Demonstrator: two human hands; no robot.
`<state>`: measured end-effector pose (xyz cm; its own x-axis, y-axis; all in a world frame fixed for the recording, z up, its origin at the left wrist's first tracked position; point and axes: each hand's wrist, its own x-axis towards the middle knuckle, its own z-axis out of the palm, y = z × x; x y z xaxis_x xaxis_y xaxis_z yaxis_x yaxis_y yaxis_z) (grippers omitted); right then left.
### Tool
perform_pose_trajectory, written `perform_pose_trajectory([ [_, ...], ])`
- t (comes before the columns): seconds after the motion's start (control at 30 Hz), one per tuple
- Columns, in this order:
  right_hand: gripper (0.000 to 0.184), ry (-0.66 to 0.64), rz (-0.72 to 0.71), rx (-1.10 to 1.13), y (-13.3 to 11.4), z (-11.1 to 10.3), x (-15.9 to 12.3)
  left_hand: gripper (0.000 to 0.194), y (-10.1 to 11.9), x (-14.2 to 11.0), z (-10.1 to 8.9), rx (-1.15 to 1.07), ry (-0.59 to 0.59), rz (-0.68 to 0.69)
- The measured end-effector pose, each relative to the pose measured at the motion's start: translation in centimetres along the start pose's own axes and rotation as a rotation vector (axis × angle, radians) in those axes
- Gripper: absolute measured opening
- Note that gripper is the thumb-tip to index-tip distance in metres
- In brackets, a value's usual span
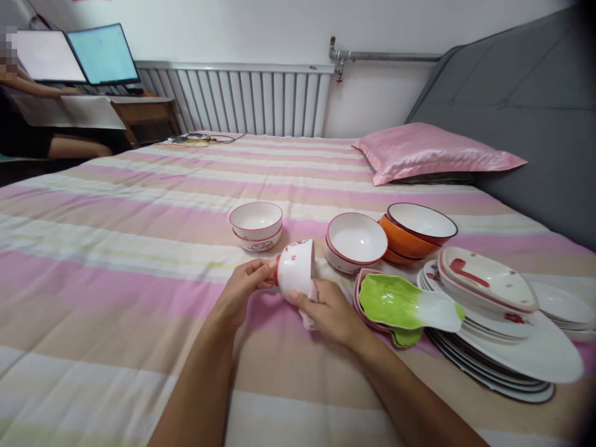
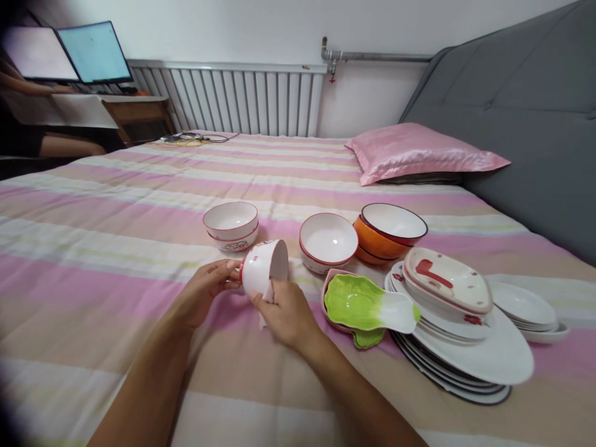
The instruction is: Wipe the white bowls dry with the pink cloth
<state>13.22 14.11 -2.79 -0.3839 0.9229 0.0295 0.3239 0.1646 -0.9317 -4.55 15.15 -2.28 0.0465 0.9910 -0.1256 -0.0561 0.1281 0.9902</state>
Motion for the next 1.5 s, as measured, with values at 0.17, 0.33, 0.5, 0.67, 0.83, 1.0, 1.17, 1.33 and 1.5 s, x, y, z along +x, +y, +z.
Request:
perform_pose_trajectory([
  [0.17,0.033,0.026,0.165,0.641,-1.6,-0.3,-0.7,0.038,0.2,-0.2,-0.1,-0.02,-0.138,0.031],
  [0.33,0.034,0.029,0.239,0.696,-2.0,-0.2,-0.9,0.043,0.4,-0.4,-0.2,0.072,-0.192,-0.027],
  [0.5,0.035,-0.008,0.173,0.594,-1.9,0.2,-0.8,0.038,0.4,-0.4,-0.3,0.042,-0.138,-0.072],
  [0.67,0.023,-0.076,0.082,0.205,-1.4,0.4,-0.9,0.039,0.3,-0.2,-0.4,0.029,-0.047,-0.089],
  [0.83,0.016,-0.208,0.03,-0.291,-0.7,0.2,-0.9,0.041,0.2,0.0,-0.3,-0.013,0.006,-0.122],
  [1.0,0.044,-0.219,-0.124,-0.44,0.2,0.1,-1.0,0.041,0.4,0.1,-0.2,-0.033,0.033,-0.137],
  [1.17,0.061,-0.203,-0.194,-0.539,1.0,0.2,-0.6,0.045,0.2,0.1,0.0,-0.033,0.052,-0.134],
  [1.33,0.059,-0.155,-0.244,-0.622,2.0,0.6,0.0,0.047,0.0,0.2,0.1,-0.01,0.086,-0.142],
  [1.5,0.05,-0.081,-0.322,-0.658,3.0,0.9,0.5,0.05,0.2,0.1,0.5,0.04,0.146,-0.147],
])
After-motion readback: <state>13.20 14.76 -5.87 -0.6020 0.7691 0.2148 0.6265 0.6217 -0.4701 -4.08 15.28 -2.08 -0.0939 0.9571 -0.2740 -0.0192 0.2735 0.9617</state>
